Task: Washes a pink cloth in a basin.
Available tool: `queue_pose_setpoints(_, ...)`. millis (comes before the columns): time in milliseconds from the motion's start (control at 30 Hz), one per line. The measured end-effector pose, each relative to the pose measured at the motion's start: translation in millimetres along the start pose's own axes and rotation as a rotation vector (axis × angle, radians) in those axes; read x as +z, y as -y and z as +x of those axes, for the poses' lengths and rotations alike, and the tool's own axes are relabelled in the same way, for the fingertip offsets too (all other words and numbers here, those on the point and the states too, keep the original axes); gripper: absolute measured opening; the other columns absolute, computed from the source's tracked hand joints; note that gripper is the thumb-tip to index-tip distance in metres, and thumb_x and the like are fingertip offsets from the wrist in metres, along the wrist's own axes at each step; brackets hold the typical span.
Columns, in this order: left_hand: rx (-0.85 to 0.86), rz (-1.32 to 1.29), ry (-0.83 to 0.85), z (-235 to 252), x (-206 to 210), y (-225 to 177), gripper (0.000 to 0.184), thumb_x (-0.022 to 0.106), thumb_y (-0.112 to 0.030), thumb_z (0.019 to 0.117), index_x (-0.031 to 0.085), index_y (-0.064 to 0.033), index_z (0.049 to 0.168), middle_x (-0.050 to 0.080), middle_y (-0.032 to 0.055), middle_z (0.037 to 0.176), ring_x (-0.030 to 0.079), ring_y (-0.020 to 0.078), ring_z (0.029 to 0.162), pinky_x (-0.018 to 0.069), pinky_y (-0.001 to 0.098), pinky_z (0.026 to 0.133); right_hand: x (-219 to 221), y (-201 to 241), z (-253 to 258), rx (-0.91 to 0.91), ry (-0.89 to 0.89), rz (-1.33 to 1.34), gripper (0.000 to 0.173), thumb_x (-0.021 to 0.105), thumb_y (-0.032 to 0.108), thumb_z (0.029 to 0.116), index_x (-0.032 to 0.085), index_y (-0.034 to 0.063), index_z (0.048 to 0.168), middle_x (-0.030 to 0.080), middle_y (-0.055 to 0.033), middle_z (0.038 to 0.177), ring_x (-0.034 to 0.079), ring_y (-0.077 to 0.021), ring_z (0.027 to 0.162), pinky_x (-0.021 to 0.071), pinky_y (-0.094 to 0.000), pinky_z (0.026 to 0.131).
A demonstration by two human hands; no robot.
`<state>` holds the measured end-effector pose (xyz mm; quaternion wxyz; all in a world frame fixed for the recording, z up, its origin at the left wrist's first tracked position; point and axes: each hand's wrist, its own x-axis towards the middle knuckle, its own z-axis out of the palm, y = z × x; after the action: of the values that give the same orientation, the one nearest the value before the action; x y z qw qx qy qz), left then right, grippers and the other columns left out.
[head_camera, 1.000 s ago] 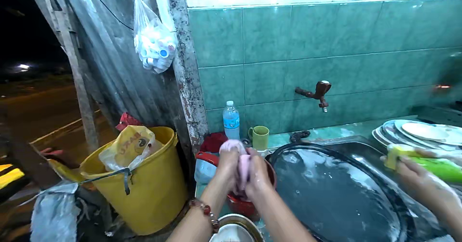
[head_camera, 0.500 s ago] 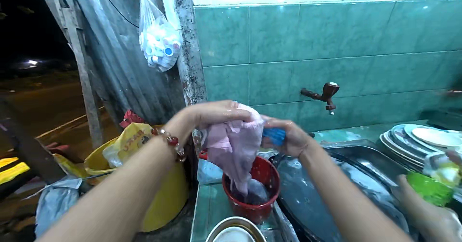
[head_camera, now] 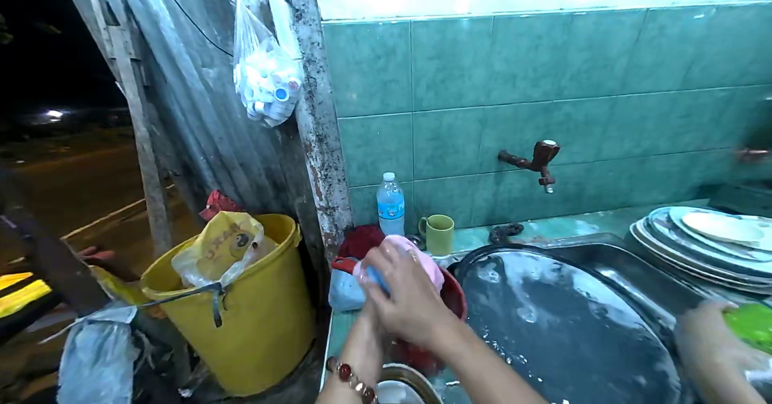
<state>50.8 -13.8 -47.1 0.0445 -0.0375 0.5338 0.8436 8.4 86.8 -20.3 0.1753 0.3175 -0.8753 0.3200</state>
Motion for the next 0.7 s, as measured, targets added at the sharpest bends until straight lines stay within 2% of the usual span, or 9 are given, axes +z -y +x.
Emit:
queue_pose_setpoints(33,-0.068,-0.153,-0.02,12,20,-3,0.042,0.018,-0.029,0.1132,0.051,-0.0058,0.124,0.062,0.0058,0.1,0.062,0.0118,0.088,0.054,0.0301,0.074,2,-17,8,0.107,-0.048,0.052,0.038,0.05,0.038,0.1049,0.068,0.0125,0.125,0.063,-0.0167,0.126,0.058,-0.0359,0.121,0.0454,-0.0599,0.101)
queue_pose_setpoints(100,-0.186,-0.349,0.048,30,37,-6,0.049,0.023,-0.049,0.1101,0.054,-0.0155,0.126,0.067,0.0068,0.107,0.066,0.0194,0.099,0.0571,0.0433,0.083,2,-35,17,0.41,-0.164,0.116,0.047,0.043,0.044,0.1072,0.065,0.0115,0.132,0.059,-0.0205,0.137,0.053,-0.0414,0.129,0.0392,-0.0656,0.106)
queue_pose_setpoints(167,-0.173,-0.32,0.062,30,32,-6,0.051,0.022,-0.049,0.11,0.056,-0.0147,0.128,0.068,0.0078,0.109,0.067,0.0194,0.1,0.0574,0.0423,0.083,7,-18,12,0.603,-0.196,0.158,0.055,0.039,0.043,0.1086,0.055,0.0032,0.143,0.052,-0.0244,0.146,0.048,-0.042,0.137,0.0356,-0.0622,0.114)
queue_pose_setpoints(267,0.049,-0.112,-0.014,17,3,-1,0.054,0.012,-0.033,0.1136,0.042,-0.002,0.146,0.061,0.0128,0.128,0.06,0.0139,0.113,0.05,0.0322,0.097,26,20,-16,0.408,-0.132,0.176,0.055,0.038,0.034,0.1075,0.043,0.0055,0.154,0.045,-0.0171,0.157,0.04,-0.0309,0.148,0.0333,-0.0482,0.122)
queue_pose_setpoints(367,0.011,-0.281,-0.054,38,19,0,0.042,0.026,-0.037,0.1114,0.056,-0.0092,0.123,0.068,0.0079,0.102,0.067,0.0162,0.092,0.0574,0.036,0.077,30,-20,-2,0.356,-0.144,0.156,0.048,0.036,0.036,0.1091,0.056,0.0161,0.148,0.053,-0.0122,0.152,0.047,-0.0295,0.143,0.0367,-0.0513,0.119)
queue_pose_setpoints(433,-0.102,-0.356,0.069,46,28,-4,0.048,0.031,-0.047,0.1099,0.056,-0.0123,0.132,0.068,0.011,0.117,0.067,0.0237,0.109,0.0557,0.0462,0.092,21,-37,17,0.547,-0.163,0.11,0.046,0.036,0.035,0.1099,0.062,0.0122,0.141,0.056,-0.0161,0.148,0.049,-0.0338,0.14,0.039,-0.055,0.115)
queue_pose_setpoints(567,-0.013,-0.026,0.107,21,28,-27,0.055,0.015,-0.037,0.1131,0.041,-0.0078,0.152,0.053,0.0107,0.146,0.052,0.017,0.132,0.0421,0.0363,0.109,21,14,-1,0.556,-0.005,0.136,0.05,0.035,0.029,0.1097,0.043,0.0067,0.154,0.046,-0.0177,0.156,0.048,-0.0306,0.143,0.0411,-0.0462,0.116)
queue_pose_setpoints(633,0.137,-0.03,0.122,34,8,-4,0.052,0.02,-0.032,0.1125,0.044,-0.0012,0.147,0.058,0.0143,0.136,0.059,0.0169,0.12,0.0511,0.0334,0.098,33,8,-10,0.437,-0.079,0.218,0.052,0.036,0.027,0.1079,0.041,0.0063,0.156,0.039,-0.0173,0.161,0.039,-0.0298,0.149,0.0346,-0.0454,0.122)
queue_pose_setpoints(700,-0.059,-0.175,-0.094,37,27,-8,0.035,0.037,-0.031,0.1105,0.054,-0.0076,0.13,0.065,0.01,0.11,0.065,0.0179,0.096,0.0554,0.0359,0.08,36,-24,-1,0.446,-0.165,0.258,0.049,0.037,0.027,0.1079,0.049,0.0108,0.152,0.043,-0.0179,0.159,0.042,-0.0328,0.147,0.0354,-0.0519,0.12)
